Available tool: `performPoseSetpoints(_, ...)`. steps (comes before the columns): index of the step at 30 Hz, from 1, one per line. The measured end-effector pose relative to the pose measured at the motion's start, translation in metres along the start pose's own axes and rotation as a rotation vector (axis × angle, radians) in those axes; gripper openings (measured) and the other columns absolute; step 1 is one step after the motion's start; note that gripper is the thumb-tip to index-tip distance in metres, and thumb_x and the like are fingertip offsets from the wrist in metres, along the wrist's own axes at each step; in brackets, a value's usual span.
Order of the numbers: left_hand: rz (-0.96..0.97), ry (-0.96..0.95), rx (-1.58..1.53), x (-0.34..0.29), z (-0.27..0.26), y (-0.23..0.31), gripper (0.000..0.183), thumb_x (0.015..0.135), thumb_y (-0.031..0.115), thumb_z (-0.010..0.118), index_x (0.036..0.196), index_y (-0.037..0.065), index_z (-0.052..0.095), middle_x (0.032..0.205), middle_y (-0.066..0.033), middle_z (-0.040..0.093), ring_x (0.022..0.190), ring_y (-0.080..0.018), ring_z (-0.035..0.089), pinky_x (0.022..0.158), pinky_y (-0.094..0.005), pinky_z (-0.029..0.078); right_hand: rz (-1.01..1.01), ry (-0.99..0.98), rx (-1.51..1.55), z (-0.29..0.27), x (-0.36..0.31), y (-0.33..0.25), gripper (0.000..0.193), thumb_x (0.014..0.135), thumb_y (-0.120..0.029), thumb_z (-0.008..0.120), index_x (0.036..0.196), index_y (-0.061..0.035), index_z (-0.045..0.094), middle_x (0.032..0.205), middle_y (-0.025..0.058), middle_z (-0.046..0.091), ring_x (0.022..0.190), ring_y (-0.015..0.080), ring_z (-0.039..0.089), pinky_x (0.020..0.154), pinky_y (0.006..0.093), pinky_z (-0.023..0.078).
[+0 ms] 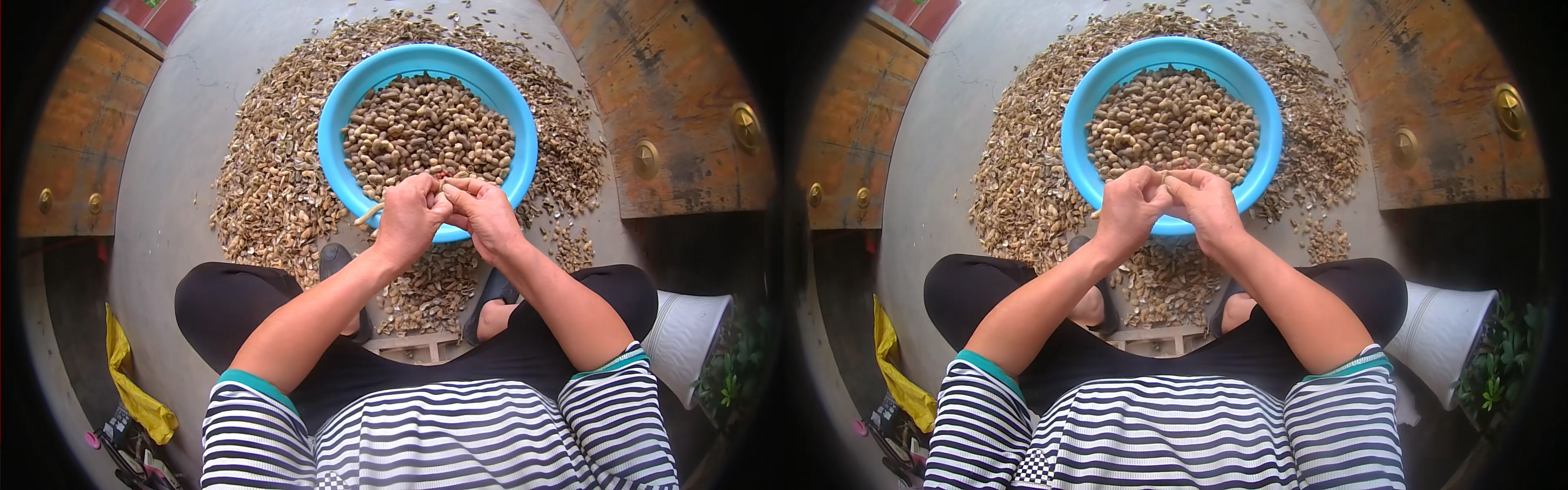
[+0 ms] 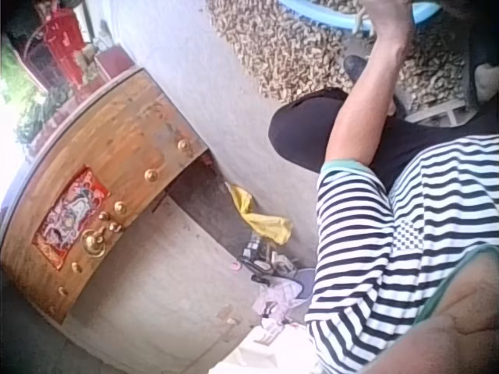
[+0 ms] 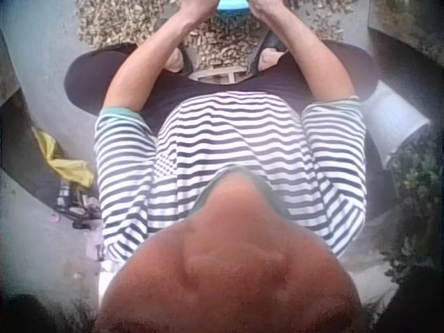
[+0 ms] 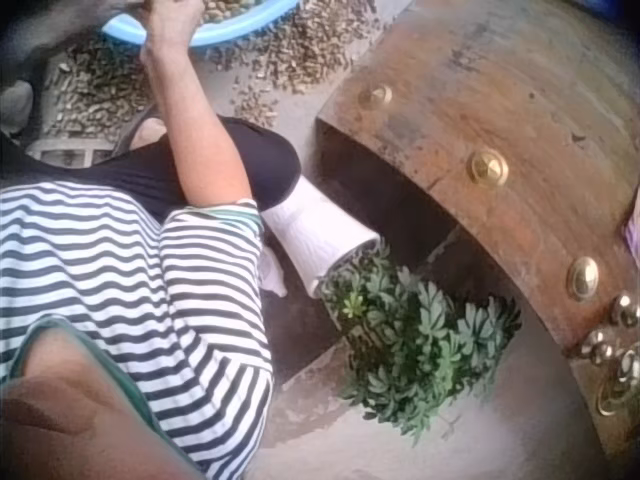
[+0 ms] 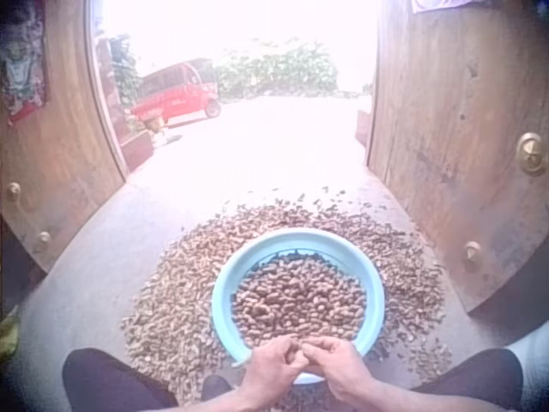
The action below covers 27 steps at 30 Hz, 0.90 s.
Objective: The person cracks nut shells using a tool and removes the nutmeat by hand, placing the nutmeat into a basin.
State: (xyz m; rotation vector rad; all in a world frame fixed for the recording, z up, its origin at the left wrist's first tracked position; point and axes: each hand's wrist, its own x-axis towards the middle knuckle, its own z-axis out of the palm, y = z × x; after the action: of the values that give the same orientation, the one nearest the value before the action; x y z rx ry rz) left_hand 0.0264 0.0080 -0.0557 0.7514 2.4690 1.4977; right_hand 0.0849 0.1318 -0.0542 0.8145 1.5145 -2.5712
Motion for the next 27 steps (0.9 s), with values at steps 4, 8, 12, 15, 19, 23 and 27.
performPoseSetpoints(4,-0.012,0.004,0.006,0.001,-0.001,0.004,0.012,0.073,0.008,0.062,0.076,-0.004,0.059,0.062,-0.0120,0.057,0.057,-0.0159,0.055,0.054,-0.0314,0.044,-0.004,0.028,-0.013,0.001,0.000,-0.001,0.021,0.087,-0.009,0.060,0.101,0.0056,0.057,0.092,0.0105,0.062,0.083,0.0160,0.063,0.078,0.0293,0.054)
performPoseSetpoints(8,-0.068,-0.006,-0.035,0.001,-0.001,0.002,0.011,0.076,0.007,0.061,0.076,-0.004,0.060,0.060,-0.0075,0.055,0.053,-0.0109,0.053,0.047,-0.0280,0.044,-0.010,0.021,-0.009,0.002,0.003,0.002,0.021,0.087,-0.009,0.060,0.101,0.0060,0.057,0.092,0.0107,0.062,0.081,0.0157,0.063,0.076,0.0289,0.054)
performPoseSetpoints(12,-0.256,-0.069,-0.263,0.001,-0.003,0.012,0.012,0.081,0.007,0.060,0.076,-0.005,0.061,0.061,-0.0037,0.056,0.050,-0.0075,0.052,0.038,-0.0231,0.043,-0.020,0.050,0.010,0.005,0.003,0.002,0.021,0.086,-0.008,0.059,0.101,0.0064,0.057,0.092,0.0108,0.063,0.080,0.0156,0.063,0.074,0.0279,0.054)
performPoseSetpoints(15,-0.297,-0.060,-0.331,0.003,-0.001,0.015,0.013,0.082,0.007,0.060,0.078,-0.005,0.061,0.063,-0.0045,0.057,0.052,-0.0079,0.055,0.039,-0.0230,0.046,-0.036,0.080,-0.011,0.004,0.008,0.005,0.020,0.086,-0.007,0.058,0.102,0.0065,0.057,0.092,0.0115,0.062,0.080,0.0167,0.063,0.074,0.0285,0.054)
performPoseSetpoints(19,-0.273,-0.117,-0.246,0.009,0.001,0.015,0.017,0.084,0.012,0.059,0.086,-0.004,0.064,0.067,-0.0076,0.059,0.057,-0.0130,0.058,0.047,-0.0269,0.048,-0.035,0.044,0.005,-0.004,0.013,0.000,0.018,0.090,-0.009,0.056,0.103,0.0035,0.054,0.093,0.0115,0.064,0.078,0.0175,0.065,0.069,0.0299,0.056)
performPoseSetpoints(23,0.017,-0.111,0.060,0.019,-0.004,0.004,0.019,0.085,0.018,0.058,0.093,0.003,0.067,0.080,-0.0140,0.054,0.079,-0.0284,0.055,0.069,-0.0367,0.043,-0.005,0.032,0.045,-0.007,0.012,-0.011,0.022,0.088,-0.004,0.054,0.107,0.0062,0.051,0.099,0.0155,0.061,0.086,0.0236,0.065,0.077,0.0337,0.056)
performPoseSetpoints(27,0.049,-0.162,-0.018,0.023,0.002,-0.009,0.020,0.084,0.018,0.061,0.093,0.002,0.067,0.087,-0.0145,0.051,0.084,-0.0283,0.053,0.073,-0.0366,0.044,0.034,0.010,0.157,-0.011,0.013,-0.010,0.026,0.089,-0.004,0.054,0.112,0.0050,0.046,0.101,0.0167,0.059,0.090,0.0260,0.064,0.082,0.0394,0.056)
